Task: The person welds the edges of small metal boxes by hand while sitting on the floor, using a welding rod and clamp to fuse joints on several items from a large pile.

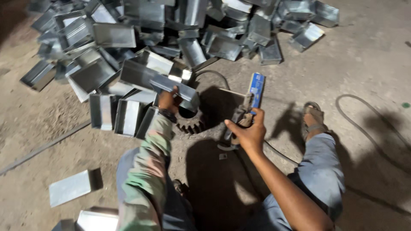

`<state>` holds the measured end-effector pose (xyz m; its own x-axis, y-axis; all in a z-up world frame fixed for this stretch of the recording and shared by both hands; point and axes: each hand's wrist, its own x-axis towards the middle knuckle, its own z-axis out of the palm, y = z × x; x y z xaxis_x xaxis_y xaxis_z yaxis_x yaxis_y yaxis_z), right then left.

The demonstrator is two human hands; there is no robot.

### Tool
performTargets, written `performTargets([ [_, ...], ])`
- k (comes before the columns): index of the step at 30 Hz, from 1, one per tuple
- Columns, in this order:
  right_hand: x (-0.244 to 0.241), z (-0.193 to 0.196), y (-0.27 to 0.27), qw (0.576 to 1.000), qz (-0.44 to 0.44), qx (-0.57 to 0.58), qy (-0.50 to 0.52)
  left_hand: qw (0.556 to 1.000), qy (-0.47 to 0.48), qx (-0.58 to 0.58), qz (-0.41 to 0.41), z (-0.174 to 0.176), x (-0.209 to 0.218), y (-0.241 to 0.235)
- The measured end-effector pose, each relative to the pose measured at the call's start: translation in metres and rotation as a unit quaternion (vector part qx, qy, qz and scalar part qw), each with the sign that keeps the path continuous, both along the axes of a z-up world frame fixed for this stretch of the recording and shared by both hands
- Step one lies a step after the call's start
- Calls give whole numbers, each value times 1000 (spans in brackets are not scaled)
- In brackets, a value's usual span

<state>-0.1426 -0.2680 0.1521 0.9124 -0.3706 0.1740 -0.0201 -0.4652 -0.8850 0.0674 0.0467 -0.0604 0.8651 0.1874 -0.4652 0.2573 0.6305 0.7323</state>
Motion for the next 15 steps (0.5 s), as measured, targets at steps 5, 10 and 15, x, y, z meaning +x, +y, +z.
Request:
performTargets([
  [5,-2,1,-5,1000,13,-6,-6,993,-109,-29,34,-57,-41,-92],
  [10,-6,4,-5,1000,16,0,26,945,51,317,55,-56,-31,-72],
  [15,-11,16,-3,997,47,-53,-17,909,91,362,185,-6,2,17],
])
